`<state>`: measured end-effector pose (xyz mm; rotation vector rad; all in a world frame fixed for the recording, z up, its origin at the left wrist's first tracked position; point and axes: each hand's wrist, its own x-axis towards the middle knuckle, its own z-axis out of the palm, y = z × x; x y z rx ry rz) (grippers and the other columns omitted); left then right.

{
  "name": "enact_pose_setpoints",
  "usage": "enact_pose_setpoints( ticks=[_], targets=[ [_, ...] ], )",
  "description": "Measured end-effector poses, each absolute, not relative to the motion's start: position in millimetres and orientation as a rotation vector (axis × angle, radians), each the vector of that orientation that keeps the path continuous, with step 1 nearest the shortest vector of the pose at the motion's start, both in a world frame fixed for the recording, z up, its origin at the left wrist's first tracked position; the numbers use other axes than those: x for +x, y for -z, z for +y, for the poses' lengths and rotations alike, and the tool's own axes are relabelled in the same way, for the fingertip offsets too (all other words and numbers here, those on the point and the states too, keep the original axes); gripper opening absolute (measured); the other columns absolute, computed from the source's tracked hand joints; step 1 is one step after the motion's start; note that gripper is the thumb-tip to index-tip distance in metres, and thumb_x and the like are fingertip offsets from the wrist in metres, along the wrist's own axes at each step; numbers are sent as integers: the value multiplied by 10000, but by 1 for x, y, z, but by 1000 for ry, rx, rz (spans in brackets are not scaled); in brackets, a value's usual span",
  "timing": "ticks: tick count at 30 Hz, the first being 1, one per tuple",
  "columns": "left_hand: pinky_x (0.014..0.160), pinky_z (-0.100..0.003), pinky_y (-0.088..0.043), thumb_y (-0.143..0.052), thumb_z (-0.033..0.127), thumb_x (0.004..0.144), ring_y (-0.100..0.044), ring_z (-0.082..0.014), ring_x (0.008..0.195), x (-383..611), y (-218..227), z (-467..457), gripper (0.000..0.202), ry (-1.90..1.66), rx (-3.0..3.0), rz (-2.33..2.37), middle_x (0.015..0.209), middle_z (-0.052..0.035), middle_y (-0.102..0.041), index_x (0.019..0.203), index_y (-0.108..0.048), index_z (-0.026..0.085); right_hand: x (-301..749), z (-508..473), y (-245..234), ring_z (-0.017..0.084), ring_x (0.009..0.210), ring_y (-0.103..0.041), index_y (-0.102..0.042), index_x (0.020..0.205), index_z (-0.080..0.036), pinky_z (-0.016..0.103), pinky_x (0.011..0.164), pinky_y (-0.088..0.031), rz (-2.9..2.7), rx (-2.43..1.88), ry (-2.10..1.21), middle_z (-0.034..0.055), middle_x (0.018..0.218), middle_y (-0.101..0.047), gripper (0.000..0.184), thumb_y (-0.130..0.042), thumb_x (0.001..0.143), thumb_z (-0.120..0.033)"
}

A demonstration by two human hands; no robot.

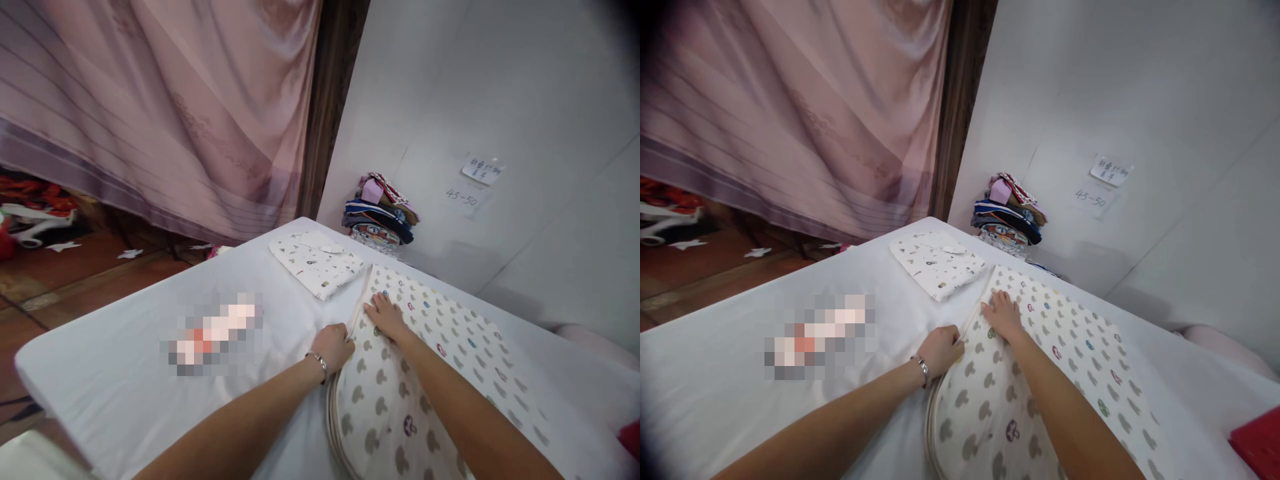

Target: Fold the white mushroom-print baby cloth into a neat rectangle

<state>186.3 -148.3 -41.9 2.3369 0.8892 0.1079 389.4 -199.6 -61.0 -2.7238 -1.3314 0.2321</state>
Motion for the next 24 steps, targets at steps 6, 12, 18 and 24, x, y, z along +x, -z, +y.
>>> enact_pose_setpoints(
  ticks=[6, 12, 18, 24],
  targets=[
    [620, -240, -366, -474, 245, 735, -583, -168, 758, 188, 38, -149, 159, -100, 2274, 919, 811, -64, -650, 771, -611, 172, 417, -178, 54, 235, 1366, -21, -139, 1435, -148, 448, 1066, -66, -1345, -2769, -263, 64, 1502, -59, 698, -163, 871, -559],
    [599, -225, -341, -472, 239, 741, -559, -138, 699, 185, 34, -149, 143, -88, 2211, 930, 750, -35, -630, 741, -598, 170, 437, -149, 42, 232, 1365, -24, -203, 1419, -166, 456, 1068, -45, -1370, -2800, -307, 53, 1503, -68, 667, -176, 875, -551],
    [559, -210, -318, -479, 250, 739, -532, -120, 639, 189, 42, -149, 140, -156, 2160, 944, 678, -10, -606, 694, -586, 170, 460, -113, 46, 211, 1366, -58, -150, 1430, -132, 439, 1071, -74, -1355, -2745, -336, 82, 1498, -89, 694, -179, 873, -545],
    [551, -192, -321, -492, 225, 732, -516, -100, 607, 189, 40, -143, 121, -173, 2083, 950, 628, 15, -591, 670, -580, 170, 457, -117, 44, 210, 1369, -29, -134, 1435, -149, 428, 1073, -64, -1326, -2702, -349, 67, 1501, -71, 698, -139, 874, -564]
  ],
)
